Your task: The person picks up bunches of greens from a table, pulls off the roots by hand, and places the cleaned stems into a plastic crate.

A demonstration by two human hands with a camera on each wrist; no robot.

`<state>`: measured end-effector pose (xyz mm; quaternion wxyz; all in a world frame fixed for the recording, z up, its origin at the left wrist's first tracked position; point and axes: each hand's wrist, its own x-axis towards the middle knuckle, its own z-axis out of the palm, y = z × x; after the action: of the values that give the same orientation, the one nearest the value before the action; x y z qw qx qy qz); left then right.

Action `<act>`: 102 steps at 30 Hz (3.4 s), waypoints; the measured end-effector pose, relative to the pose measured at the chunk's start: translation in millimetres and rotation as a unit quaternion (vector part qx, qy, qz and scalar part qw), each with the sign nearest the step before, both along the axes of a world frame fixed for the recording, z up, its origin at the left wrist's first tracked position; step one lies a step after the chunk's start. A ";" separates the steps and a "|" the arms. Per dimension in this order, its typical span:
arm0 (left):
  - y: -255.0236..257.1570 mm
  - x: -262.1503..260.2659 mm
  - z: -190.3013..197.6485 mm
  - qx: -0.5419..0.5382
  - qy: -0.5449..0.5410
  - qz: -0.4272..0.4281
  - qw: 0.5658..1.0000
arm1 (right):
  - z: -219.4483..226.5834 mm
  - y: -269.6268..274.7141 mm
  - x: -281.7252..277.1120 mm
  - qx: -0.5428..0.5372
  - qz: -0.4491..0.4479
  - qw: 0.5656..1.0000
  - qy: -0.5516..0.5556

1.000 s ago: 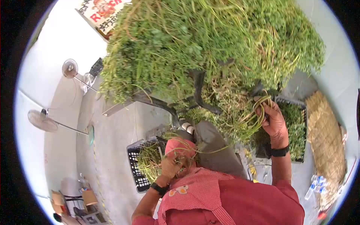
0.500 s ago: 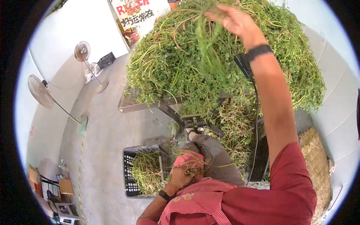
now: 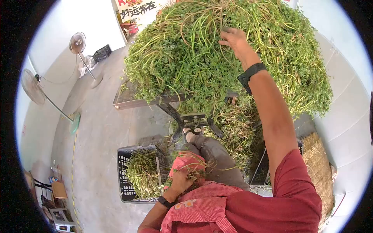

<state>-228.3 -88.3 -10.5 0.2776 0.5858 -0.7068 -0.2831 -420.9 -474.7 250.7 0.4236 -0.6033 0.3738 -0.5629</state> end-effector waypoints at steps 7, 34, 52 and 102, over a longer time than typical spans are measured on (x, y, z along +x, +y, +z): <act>0.5 10.3 28.8 0.143 0.287 0.077 0.944 | -29.2 69.4 -16.2 -0.204 -0.014 0.978 0.033; 16.4 4.8 36.3 0.168 0.427 0.033 0.888 | -201.2 287.6 -45.3 0.237 0.266 0.930 0.090; 15.0 6.9 67.0 0.080 0.423 0.175 0.885 | -196.9 287.6 -77.1 0.265 0.265 0.925 0.054; -34.4 -51.4 30.9 -0.050 0.050 0.037 0.997 | -235.3 320.9 -16.5 0.026 0.075 0.975 0.209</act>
<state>-279.8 -122.7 20.3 0.3518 0.5820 -0.6832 -0.2660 -437.4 -153.7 15.4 0.3926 -0.7224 0.4224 -0.3815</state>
